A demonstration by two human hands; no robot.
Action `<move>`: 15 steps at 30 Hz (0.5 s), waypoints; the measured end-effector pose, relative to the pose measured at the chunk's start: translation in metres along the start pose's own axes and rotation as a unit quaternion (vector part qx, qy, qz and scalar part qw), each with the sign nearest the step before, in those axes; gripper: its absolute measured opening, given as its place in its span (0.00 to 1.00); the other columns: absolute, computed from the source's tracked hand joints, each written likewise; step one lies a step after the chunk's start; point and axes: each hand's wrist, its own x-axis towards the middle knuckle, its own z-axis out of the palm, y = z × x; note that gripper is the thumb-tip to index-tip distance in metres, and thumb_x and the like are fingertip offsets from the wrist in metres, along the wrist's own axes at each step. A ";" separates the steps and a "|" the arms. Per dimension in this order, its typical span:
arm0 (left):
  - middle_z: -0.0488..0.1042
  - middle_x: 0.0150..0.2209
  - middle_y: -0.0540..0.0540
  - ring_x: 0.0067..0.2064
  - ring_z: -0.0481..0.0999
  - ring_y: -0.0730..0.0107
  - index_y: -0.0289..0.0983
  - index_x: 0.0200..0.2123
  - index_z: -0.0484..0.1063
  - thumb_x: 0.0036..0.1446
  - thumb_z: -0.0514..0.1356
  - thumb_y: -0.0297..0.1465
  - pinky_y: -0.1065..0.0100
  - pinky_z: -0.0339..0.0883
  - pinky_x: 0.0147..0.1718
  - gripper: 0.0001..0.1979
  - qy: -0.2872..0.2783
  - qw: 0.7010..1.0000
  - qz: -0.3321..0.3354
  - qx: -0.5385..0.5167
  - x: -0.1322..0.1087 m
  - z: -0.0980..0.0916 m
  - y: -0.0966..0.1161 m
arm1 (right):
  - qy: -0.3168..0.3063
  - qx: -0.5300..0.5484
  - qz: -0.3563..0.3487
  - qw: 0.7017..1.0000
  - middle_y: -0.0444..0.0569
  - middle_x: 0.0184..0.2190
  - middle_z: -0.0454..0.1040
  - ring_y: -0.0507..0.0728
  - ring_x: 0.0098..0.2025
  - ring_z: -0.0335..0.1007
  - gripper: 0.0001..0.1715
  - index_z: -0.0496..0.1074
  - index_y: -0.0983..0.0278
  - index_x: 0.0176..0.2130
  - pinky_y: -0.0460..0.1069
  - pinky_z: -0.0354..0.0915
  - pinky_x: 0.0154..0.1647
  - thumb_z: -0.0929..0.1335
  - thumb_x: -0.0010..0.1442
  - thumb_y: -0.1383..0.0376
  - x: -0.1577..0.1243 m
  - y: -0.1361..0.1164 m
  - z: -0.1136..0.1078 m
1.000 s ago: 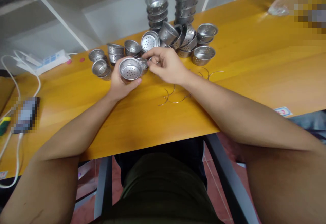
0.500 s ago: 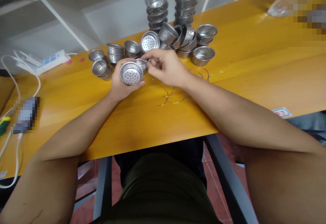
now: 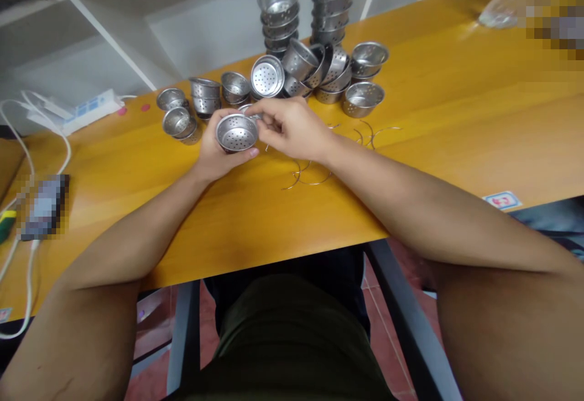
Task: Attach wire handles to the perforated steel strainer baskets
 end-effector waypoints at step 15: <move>0.87 0.65 0.43 0.67 0.94 0.45 0.53 0.76 0.74 0.62 0.84 0.75 0.40 0.89 0.72 0.54 -0.009 0.999 -0.022 -0.034 0.001 0.003 0.001 | -0.008 -0.006 0.003 1.000 0.57 0.47 0.87 0.69 0.46 0.79 0.35 0.89 0.54 0.71 0.62 0.75 0.53 0.66 0.86 0.40 0.000 -0.004 -0.002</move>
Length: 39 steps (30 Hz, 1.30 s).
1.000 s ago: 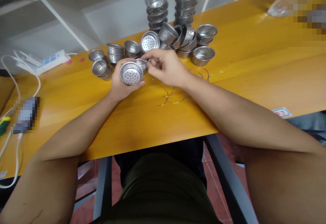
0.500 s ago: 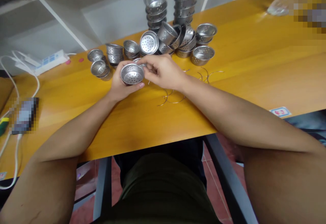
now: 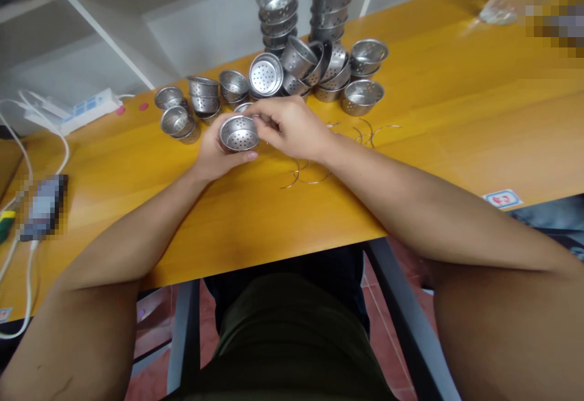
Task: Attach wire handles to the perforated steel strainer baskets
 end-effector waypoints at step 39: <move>0.85 0.67 0.42 0.76 0.88 0.33 0.51 0.66 0.79 0.61 0.82 0.78 0.25 0.84 0.84 0.49 -0.031 0.985 -0.047 0.161 0.016 -0.022 0.045 | -0.071 -0.025 -0.311 0.947 0.53 0.52 0.83 0.64 0.50 0.82 0.14 0.80 0.59 0.54 0.57 0.74 0.53 0.70 0.91 0.53 0.002 0.032 0.001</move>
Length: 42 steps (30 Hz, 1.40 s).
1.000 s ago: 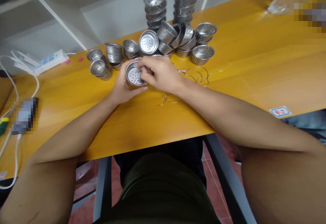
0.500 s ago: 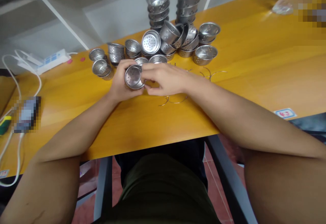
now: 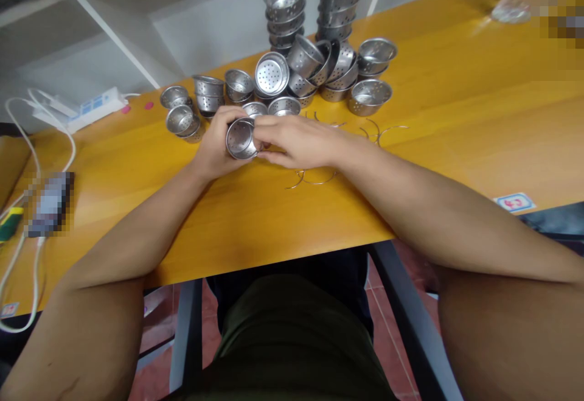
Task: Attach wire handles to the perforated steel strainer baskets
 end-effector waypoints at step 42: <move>0.84 0.72 0.41 0.80 0.86 0.33 0.53 0.73 0.73 0.68 0.80 0.74 0.28 0.81 0.85 0.47 -0.018 0.999 0.000 0.033 0.002 0.001 0.005 | 0.053 0.025 0.037 0.998 0.53 0.51 0.86 0.65 0.51 0.83 0.14 0.80 0.57 0.51 0.60 0.76 0.57 0.73 0.89 0.52 0.001 0.004 0.009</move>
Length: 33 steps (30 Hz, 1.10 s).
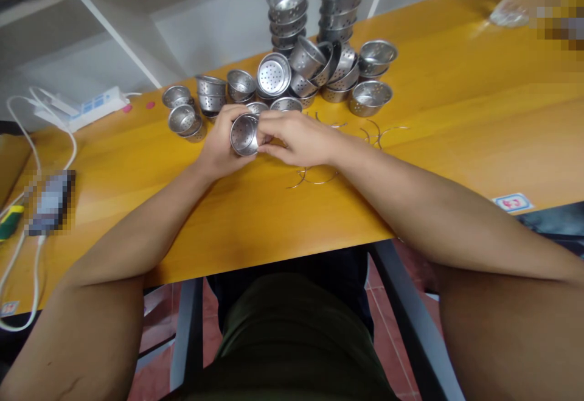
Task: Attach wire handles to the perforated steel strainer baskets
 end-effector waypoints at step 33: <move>0.77 0.78 0.35 0.87 0.79 0.31 0.52 0.81 0.65 0.73 0.76 0.74 0.29 0.74 0.91 0.51 0.163 0.982 -0.090 0.007 -0.015 0.001 -0.046 | 0.147 -0.070 0.144 0.976 0.63 0.65 0.87 0.70 0.53 0.83 0.32 0.83 0.57 0.75 0.71 0.81 0.66 0.68 0.90 0.43 -0.009 0.020 -0.023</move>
